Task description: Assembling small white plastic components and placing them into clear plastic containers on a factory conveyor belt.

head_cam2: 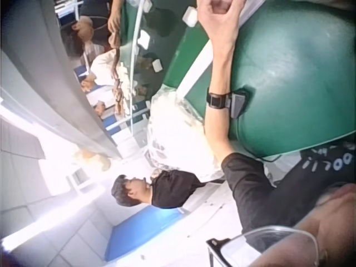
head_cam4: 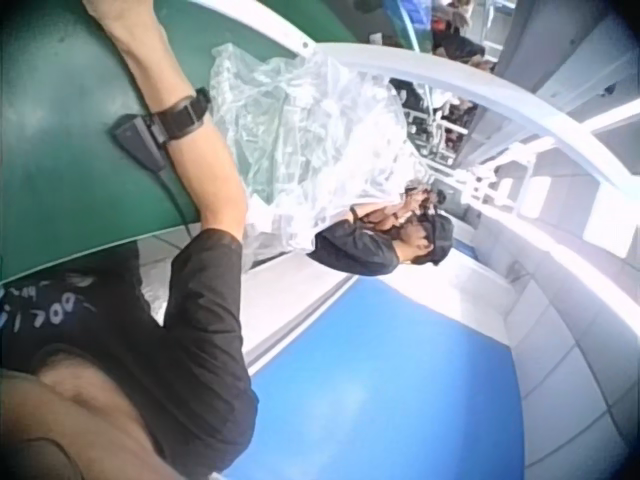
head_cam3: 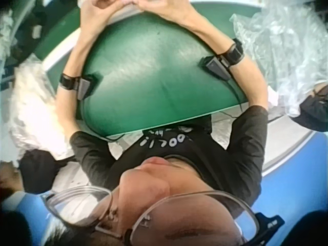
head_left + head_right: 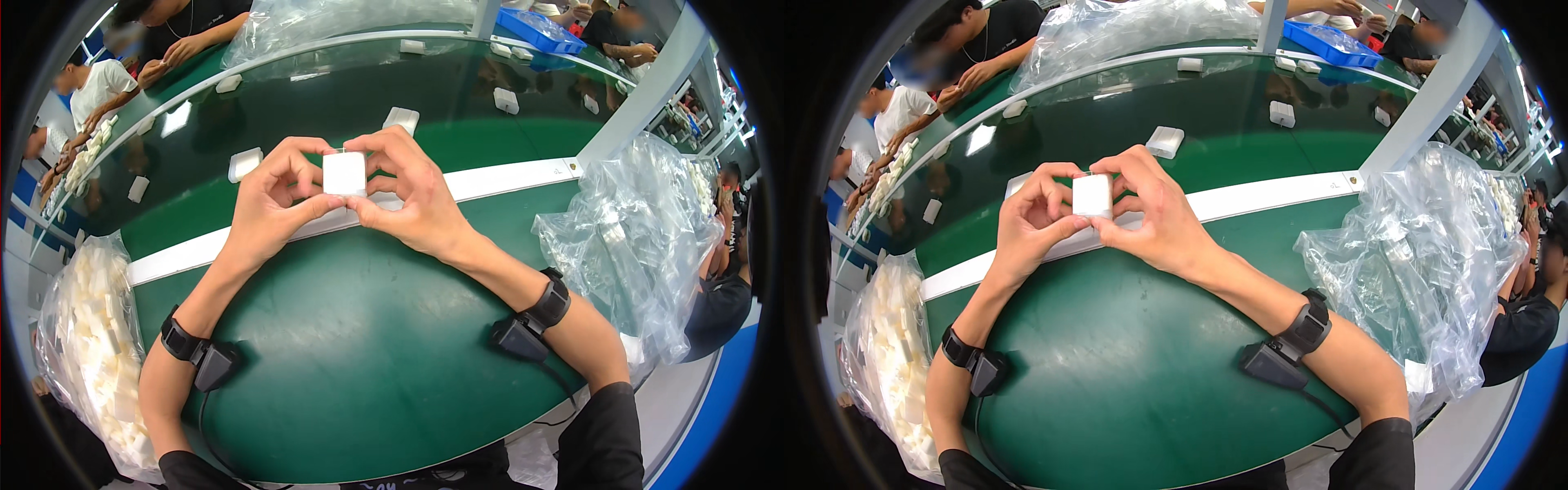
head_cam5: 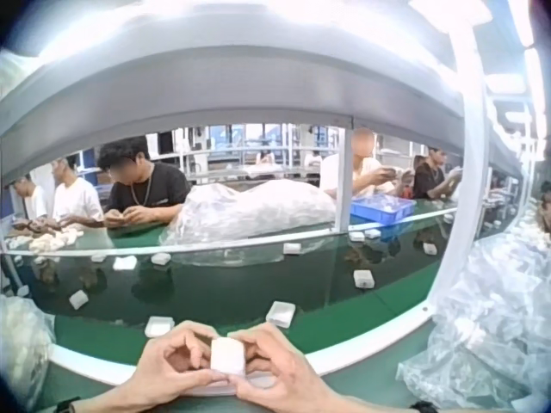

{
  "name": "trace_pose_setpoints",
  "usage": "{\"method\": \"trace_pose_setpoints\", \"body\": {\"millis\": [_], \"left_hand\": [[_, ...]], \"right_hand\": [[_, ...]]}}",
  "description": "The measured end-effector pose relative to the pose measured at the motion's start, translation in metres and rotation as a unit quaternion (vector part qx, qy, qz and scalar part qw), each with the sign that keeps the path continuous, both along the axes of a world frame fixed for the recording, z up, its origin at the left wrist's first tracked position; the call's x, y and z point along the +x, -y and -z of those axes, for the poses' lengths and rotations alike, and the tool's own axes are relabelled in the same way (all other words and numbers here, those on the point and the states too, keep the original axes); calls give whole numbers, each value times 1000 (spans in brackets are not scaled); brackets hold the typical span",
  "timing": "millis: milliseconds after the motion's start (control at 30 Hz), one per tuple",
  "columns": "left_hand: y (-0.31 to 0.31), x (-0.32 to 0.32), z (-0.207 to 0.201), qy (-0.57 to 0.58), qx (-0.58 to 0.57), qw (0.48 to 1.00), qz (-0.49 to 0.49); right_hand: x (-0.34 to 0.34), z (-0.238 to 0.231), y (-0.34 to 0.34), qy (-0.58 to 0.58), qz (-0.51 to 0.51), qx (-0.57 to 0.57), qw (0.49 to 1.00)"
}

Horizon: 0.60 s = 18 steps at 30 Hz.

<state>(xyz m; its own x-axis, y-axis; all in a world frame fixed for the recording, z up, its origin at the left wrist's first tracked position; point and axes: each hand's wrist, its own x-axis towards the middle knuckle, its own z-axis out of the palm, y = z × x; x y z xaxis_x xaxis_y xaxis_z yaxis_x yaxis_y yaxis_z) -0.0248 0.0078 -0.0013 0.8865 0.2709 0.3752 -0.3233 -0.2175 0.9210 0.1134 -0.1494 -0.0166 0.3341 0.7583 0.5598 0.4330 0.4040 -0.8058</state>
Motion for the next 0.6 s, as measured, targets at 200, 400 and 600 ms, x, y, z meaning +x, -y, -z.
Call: {"method": "trace_pose_setpoints", "body": {"millis": [200,400,600], "left_hand": [[-4,1,5,5,18,1000,21],[-5,0,-4,-101,-43,993,48],[-22,8,10,6,-1,988,-154]], "right_hand": [[1,-2,1,45,9,-3,999],[6,-8,9,0,13,-124,992],[13,5,-10,-56,152,5,987]]}}
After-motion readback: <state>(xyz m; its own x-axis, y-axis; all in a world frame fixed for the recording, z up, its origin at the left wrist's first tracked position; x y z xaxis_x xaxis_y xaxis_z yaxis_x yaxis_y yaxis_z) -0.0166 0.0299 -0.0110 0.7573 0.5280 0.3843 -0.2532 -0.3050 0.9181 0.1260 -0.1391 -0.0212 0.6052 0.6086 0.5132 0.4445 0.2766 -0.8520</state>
